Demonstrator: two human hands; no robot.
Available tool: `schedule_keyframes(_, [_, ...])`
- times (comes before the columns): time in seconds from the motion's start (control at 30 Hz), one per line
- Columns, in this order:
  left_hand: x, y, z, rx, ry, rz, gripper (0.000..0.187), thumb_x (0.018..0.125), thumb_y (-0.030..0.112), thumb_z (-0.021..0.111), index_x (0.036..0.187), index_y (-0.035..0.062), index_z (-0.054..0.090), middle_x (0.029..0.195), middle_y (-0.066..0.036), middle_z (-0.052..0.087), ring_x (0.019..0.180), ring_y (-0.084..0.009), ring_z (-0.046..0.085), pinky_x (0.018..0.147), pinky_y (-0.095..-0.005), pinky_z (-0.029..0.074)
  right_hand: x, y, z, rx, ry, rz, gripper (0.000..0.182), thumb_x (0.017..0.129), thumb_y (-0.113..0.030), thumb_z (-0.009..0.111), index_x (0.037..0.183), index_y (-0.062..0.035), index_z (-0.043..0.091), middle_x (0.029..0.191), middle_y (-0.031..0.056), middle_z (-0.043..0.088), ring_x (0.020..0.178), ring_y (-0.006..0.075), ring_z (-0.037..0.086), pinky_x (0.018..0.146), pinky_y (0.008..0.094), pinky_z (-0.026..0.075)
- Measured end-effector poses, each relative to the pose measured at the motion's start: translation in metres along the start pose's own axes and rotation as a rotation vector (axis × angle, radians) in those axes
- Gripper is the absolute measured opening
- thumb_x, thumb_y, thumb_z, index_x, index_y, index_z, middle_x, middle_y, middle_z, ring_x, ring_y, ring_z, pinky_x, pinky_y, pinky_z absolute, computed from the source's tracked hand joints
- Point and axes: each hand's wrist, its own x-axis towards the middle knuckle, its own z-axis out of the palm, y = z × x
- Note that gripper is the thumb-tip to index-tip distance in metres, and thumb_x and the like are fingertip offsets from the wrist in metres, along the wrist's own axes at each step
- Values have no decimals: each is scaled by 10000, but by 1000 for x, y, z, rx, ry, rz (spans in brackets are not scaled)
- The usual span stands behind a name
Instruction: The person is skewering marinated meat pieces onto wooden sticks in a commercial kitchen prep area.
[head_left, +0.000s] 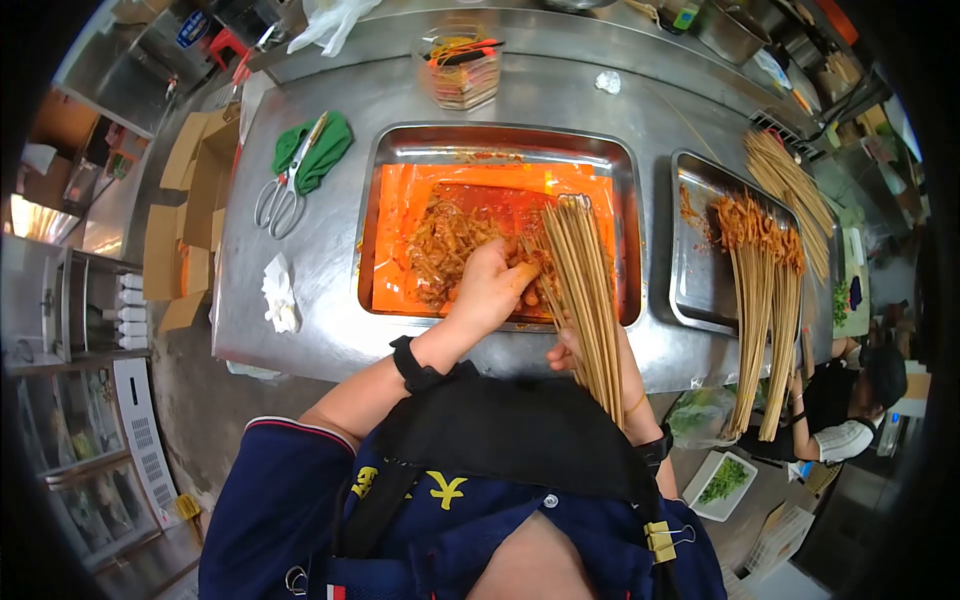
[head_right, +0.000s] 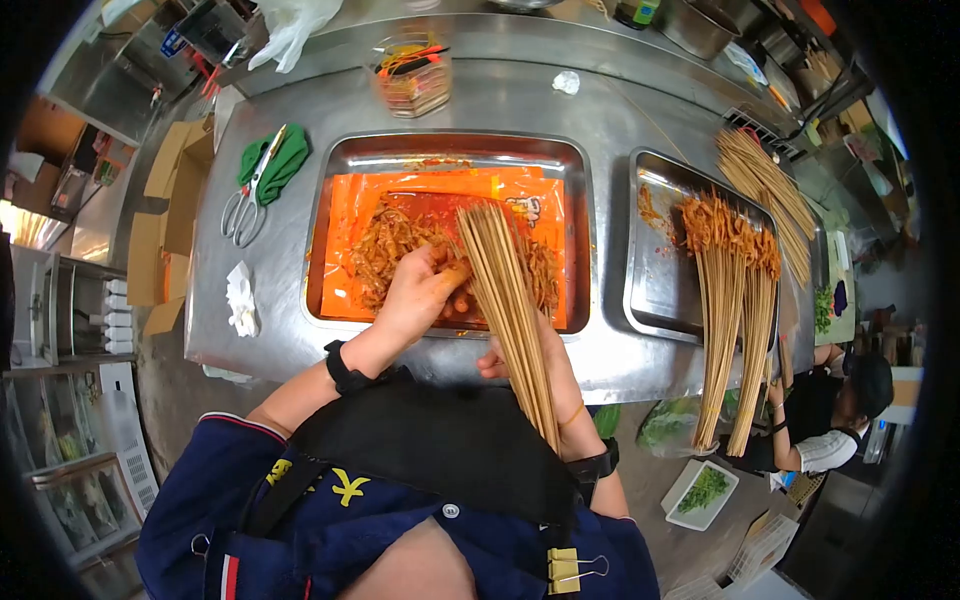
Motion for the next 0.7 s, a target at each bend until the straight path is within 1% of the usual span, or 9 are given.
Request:
schedule_keyframes(0.2, [0, 7, -3, 111, -46, 47, 173, 876, 168, 561, 947, 10, 565, 710, -14, 588, 540, -70, 532, 457, -205, 410, -1, -3, 1, -36, 32, -15, 306, 829, -88, 615, 1084, 21, 486, 823, 67, 560, 700, 170, 625, 616, 266, 551])
schedule_keyframes(0.3, [4, 3, -31, 249, -3, 146, 185, 876, 184, 569, 964, 21, 577, 734, -18, 598, 565, -69, 537, 488, -210, 428, -4, -7, 5, -71, 92, -16, 279, 842, -92, 608, 1067, 35, 501, 795, 75, 573, 659, 163, 626, 586, 257, 550])
schedule_keyframes(0.33, [8, 6, -44, 148, 38, 244, 193, 875, 194, 577, 975, 29, 581, 750, -19, 601, 592, -61, 539, 504, -205, 432, -4, -7, 5, -79, 96, -7, 281, 842, -91, 610, 1068, 37, 503, 797, 77, 577, 661, 162, 626, 586, 256, 550])
schedule_keyframes(0.37, [5, 14, -64, 179, 89, 180, 179, 870, 166, 572, 978, 25, 581, 757, -13, 601, 609, -54, 542, 508, -194, 430, -4, -6, 5, -87, 96, -1, 283, 841, -89, 612, 1070, 39, 505, 799, 79, 581, 662, 161, 627, 587, 255, 550])
schedule_keyframes(0.43, [9, 22, -102, 342, 217, 201, 174, 851, 115, 565, 990, 15, 591, 749, -3, 607, 604, -50, 528, 521, -189, 417, -4, -7, 3, -86, 82, -9, 292, 833, -77, 623, 1075, 47, 517, 817, 95, 605, 678, 163, 636, 585, 252, 550])
schedule_keyframes(0.47, [11, 21, -113, 372, 267, 264, 157, 846, 101, 566, 963, 5, 607, 756, -10, 616, 614, -53, 524, 526, -198, 412, -5, -7, 3, -82, 85, 4, 292, 831, -71, 624, 1076, 47, 519, 827, 103, 611, 681, 165, 639, 586, 251, 551])
schedule_keyframes(0.53, [8, 24, -129, 561, 305, 141, 146, 823, 63, 567, 937, -11, 620, 776, -14, 622, 640, -68, 539, 549, -210, 428, -4, -7, 4, -76, 93, 28, 291, 828, -61, 625, 1078, 47, 524, 847, 118, 624, 688, 169, 644, 586, 251, 551])
schedule_keyframes(0.67, [1, 13, -131, 716, 242, 149, 199, 775, 41, 584, 957, -34, 613, 781, -54, 638, 659, -116, 578, 587, -250, 461, -6, -10, 2, -2, 47, 65, 286, 827, -48, 617, 1084, 40, 527, 879, 149, 637, 683, 187, 648, 563, 253, 550])
schedule_keyframes(0.7, [0, 15, -125, 783, 225, 157, 217, 765, 41, 587, 967, -38, 610, 788, -67, 641, 669, -125, 585, 602, -258, 467, -8, -11, 2, 10, 47, 68, 276, 829, -38, 606, 1084, 32, 526, 880, 151, 638, 646, 183, 643, 519, 241, 533])
